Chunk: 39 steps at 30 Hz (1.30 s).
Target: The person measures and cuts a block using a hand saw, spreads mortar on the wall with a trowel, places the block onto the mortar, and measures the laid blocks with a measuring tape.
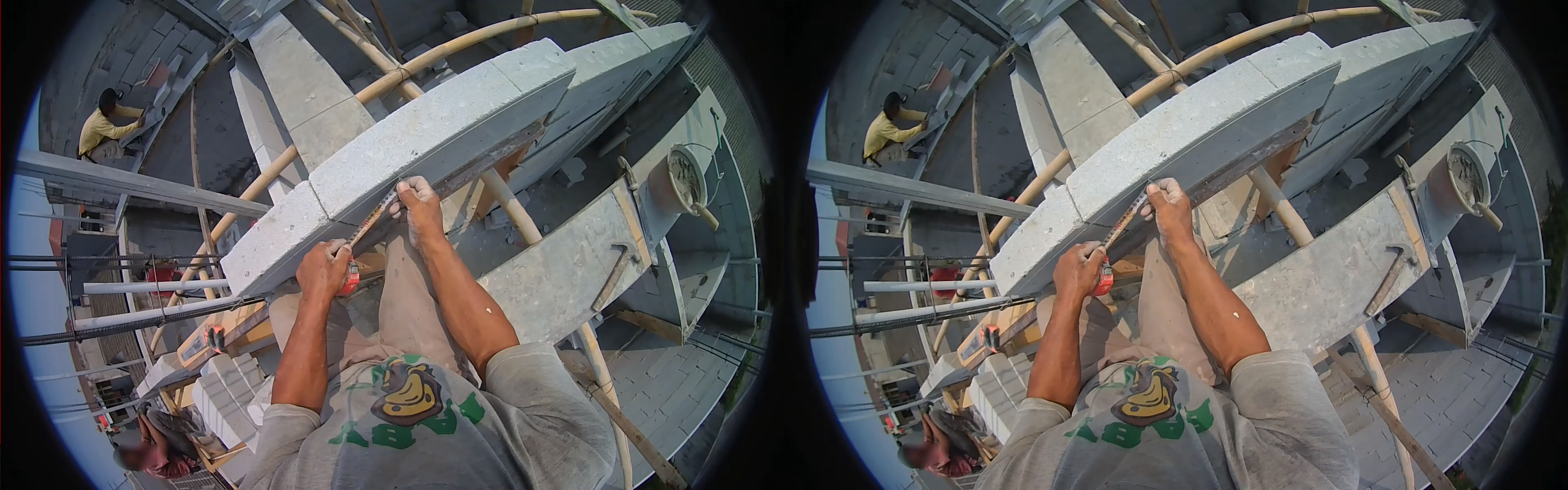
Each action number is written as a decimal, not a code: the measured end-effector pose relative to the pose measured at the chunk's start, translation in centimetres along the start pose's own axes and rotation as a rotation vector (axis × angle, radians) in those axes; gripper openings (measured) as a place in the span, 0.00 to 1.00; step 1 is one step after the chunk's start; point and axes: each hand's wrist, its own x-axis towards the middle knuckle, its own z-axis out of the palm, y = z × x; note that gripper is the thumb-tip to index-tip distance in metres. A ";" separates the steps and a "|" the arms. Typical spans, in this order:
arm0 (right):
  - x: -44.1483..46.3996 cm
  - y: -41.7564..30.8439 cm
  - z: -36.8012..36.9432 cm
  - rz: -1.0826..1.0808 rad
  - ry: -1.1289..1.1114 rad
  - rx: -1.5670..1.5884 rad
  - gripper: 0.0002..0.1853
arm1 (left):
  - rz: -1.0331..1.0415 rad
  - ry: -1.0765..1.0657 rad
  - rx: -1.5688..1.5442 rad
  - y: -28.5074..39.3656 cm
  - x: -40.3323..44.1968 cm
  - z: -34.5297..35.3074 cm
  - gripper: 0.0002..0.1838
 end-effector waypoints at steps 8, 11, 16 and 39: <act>-0.2 -0.7 0.6 -0.042 -0.039 0.071 0.13 | 0.036 0.046 0.011 0.4 -0.3 -1.0 0.17; -0.3 -0.9 0.8 -0.067 -0.038 0.047 0.13 | 0.017 0.026 0.010 1.0 -0.3 -1.7 0.17; -0.1 -1.1 0.9 -0.058 -0.044 0.052 0.13 | 0.019 0.041 -0.008 0.8 -0.4 -1.3 0.17; -2.0 0.1 -3.7 0.166 0.124 -0.005 0.06 | -0.020 -0.168 -0.049 -0.3 -0.2 3.0 0.18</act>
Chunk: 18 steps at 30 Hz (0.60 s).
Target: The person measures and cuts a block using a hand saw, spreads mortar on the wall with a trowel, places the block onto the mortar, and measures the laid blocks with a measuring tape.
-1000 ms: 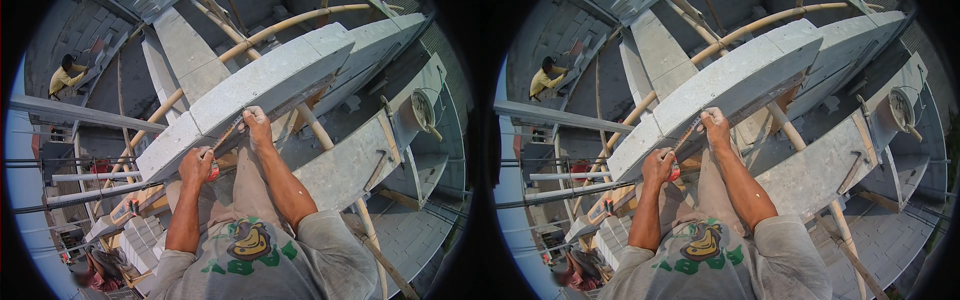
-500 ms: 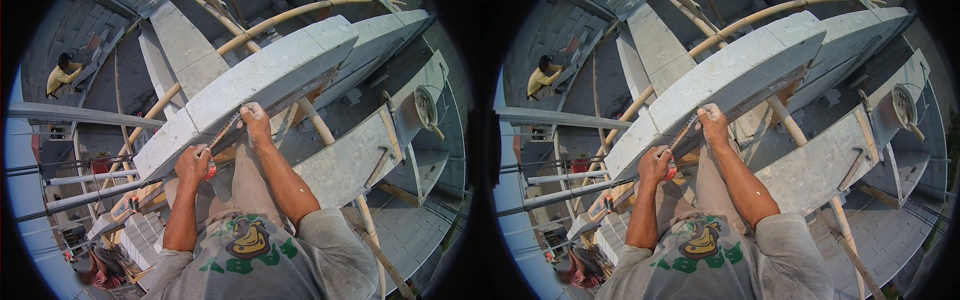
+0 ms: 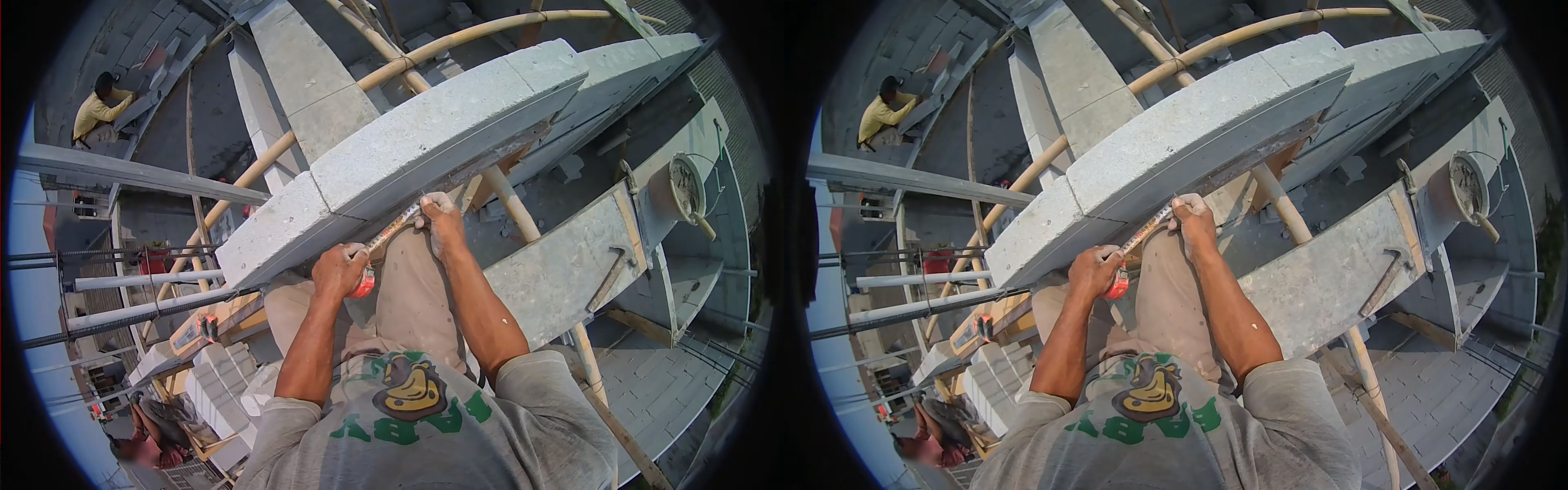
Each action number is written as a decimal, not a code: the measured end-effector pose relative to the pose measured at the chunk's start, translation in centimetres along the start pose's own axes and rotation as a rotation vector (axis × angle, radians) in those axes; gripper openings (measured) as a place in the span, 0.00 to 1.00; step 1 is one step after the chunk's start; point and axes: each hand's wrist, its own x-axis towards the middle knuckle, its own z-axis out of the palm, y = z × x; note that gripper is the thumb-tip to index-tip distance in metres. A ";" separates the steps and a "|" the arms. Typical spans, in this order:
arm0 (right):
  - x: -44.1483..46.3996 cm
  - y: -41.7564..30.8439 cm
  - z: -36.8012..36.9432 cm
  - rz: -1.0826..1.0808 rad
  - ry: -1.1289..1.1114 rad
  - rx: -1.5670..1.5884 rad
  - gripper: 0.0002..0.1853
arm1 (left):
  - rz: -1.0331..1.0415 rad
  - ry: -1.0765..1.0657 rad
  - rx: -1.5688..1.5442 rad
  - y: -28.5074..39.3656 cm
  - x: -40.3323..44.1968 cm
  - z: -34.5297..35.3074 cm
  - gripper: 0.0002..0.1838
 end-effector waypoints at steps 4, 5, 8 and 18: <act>-2.5 -0.7 -0.2 -0.071 -0.037 -0.141 0.08 | 0.070 -0.103 -0.128 -1.5 -1.1 1.0 0.19; -3.2 -1.0 0.0 -0.078 -0.052 -0.173 0.09 | 0.094 -0.165 -0.194 -1.9 -1.4 1.2 0.19; -5.4 -2.1 1.5 -0.113 -0.141 -0.318 0.12 | 0.074 -0.363 -0.493 -2.5 -2.6 1.5 0.19; -10.2 0.6 3.5 -0.229 -0.525 -1.112 0.06 | 0.043 -0.581 -0.769 -7.9 -7.5 4.0 0.24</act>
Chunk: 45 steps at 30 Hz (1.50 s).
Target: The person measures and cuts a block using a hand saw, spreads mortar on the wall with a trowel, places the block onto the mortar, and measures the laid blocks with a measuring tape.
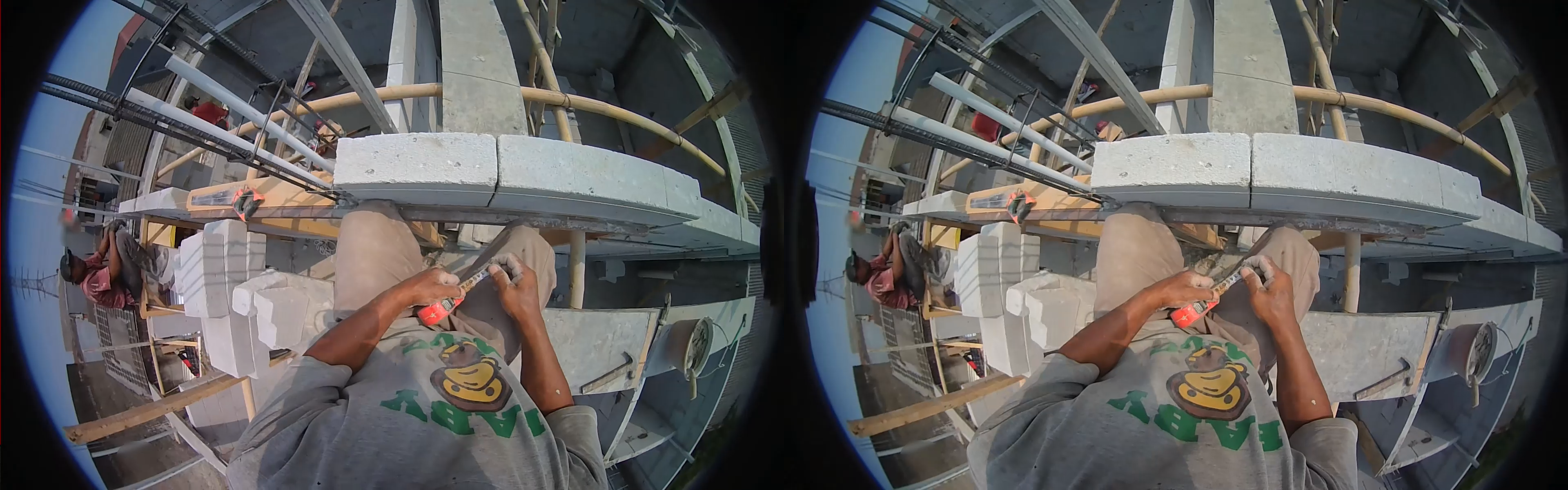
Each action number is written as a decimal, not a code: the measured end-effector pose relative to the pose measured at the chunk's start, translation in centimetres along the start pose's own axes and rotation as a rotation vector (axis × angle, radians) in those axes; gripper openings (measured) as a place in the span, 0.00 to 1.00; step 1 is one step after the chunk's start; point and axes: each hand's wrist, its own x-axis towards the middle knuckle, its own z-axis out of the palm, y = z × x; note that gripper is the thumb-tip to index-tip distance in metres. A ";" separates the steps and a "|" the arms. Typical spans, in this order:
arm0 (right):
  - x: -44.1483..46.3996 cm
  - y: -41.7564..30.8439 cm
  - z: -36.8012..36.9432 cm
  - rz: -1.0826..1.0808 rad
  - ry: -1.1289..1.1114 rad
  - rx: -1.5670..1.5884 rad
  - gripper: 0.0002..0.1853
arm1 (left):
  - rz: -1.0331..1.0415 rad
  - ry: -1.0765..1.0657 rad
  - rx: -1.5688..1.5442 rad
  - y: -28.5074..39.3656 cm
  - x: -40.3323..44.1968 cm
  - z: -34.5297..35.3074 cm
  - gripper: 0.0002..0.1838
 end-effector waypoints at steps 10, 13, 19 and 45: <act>-1.7 -2.0 4.4 -0.188 -0.205 -0.507 0.12 | 0.032 -0.022 0.055 -3.2 -4.1 1.0 0.38; -1.6 -2.9 5.7 -0.211 -0.220 -0.504 0.15 | 0.107 0.128 -0.072 -4.5 -3.0 1.1 0.44; -1.2 -3.8 5.7 -0.186 -0.197 -0.432 0.18 | 0.236 0.306 -0.605 -4.3 -4.2 -0.7 0.44; 1.4 -6.8 9.1 0.132 -0.311 -0.099 0.11 | 0.333 0.435 -0.133 -3.2 -7.1 -2.3 0.45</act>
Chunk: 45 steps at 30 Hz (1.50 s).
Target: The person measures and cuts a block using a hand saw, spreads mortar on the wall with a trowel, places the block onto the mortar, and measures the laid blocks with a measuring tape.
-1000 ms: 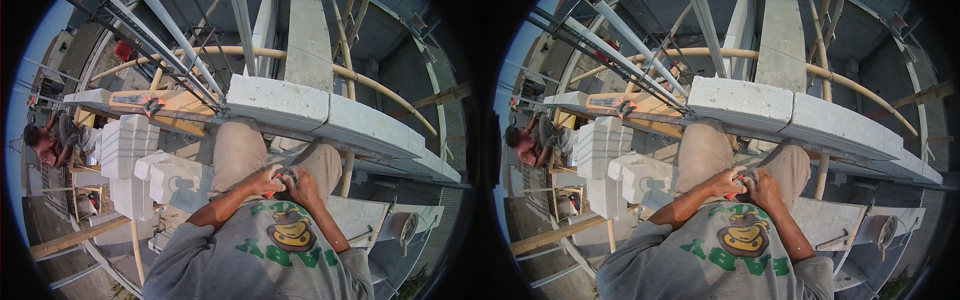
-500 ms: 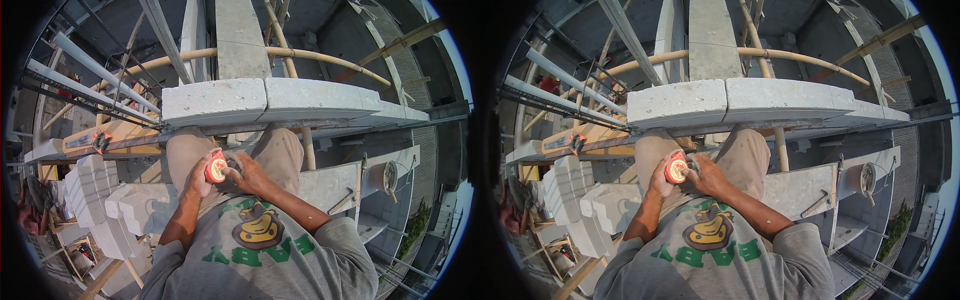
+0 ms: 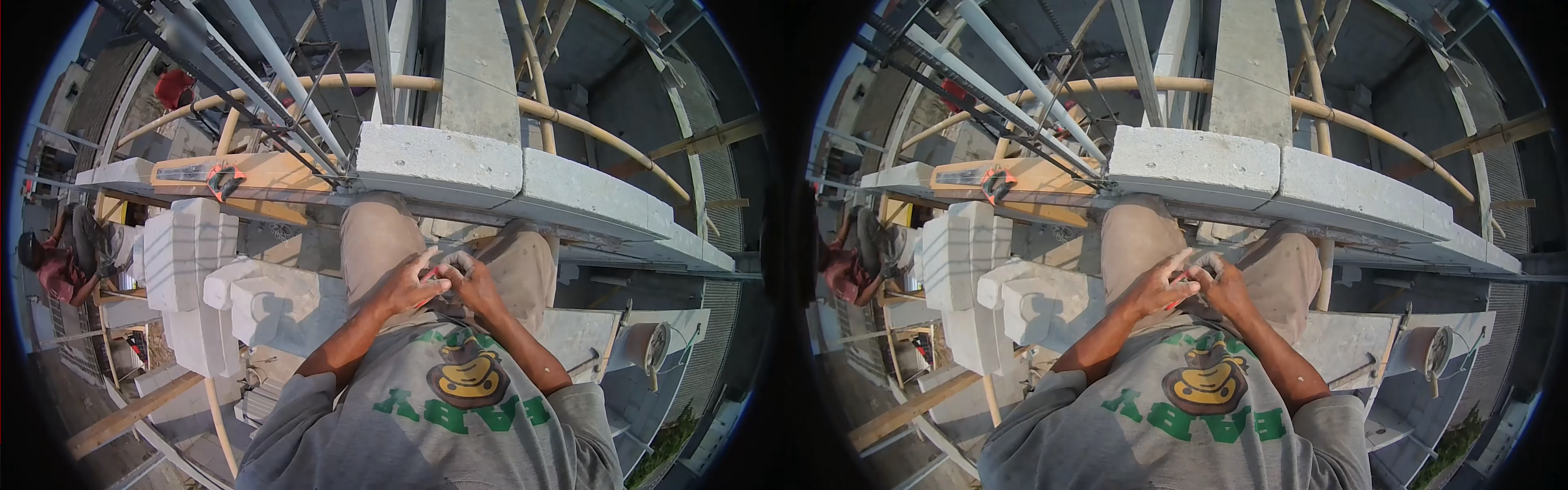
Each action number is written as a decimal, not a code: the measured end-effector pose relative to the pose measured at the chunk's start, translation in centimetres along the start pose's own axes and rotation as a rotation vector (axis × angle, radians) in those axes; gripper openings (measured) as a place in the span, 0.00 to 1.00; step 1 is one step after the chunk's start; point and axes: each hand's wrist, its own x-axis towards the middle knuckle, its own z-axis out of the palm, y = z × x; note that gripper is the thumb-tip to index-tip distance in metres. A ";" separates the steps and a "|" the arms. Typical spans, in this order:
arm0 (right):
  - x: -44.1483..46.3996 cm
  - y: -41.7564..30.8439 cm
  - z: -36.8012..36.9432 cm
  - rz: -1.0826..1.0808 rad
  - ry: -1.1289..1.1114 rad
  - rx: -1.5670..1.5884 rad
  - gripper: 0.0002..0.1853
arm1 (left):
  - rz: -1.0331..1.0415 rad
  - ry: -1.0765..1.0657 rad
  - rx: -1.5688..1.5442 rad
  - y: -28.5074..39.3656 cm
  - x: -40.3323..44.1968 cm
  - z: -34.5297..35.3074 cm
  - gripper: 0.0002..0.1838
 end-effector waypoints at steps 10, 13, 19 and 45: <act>2.8 -4.7 0.9 -0.042 -0.098 0.059 0.11 | -0.067 0.153 0.011 0.2 -1.5 -2.8 0.42; 4.0 -5.6 1.7 -0.083 -0.163 0.062 0.11 | -0.037 0.230 -0.139 -0.2 -2.3 -4.1 0.33; 4.9 -5.4 4.3 -0.184 -0.182 0.002 0.15 | -0.036 0.384 -0.849 -3.4 -4.2 -4.7 0.23; 3.1 -3.6 5.3 -0.356 -0.111 -0.392 0.20 | -0.004 0.472 -1.257 -5.6 -6.0 -7.1 0.24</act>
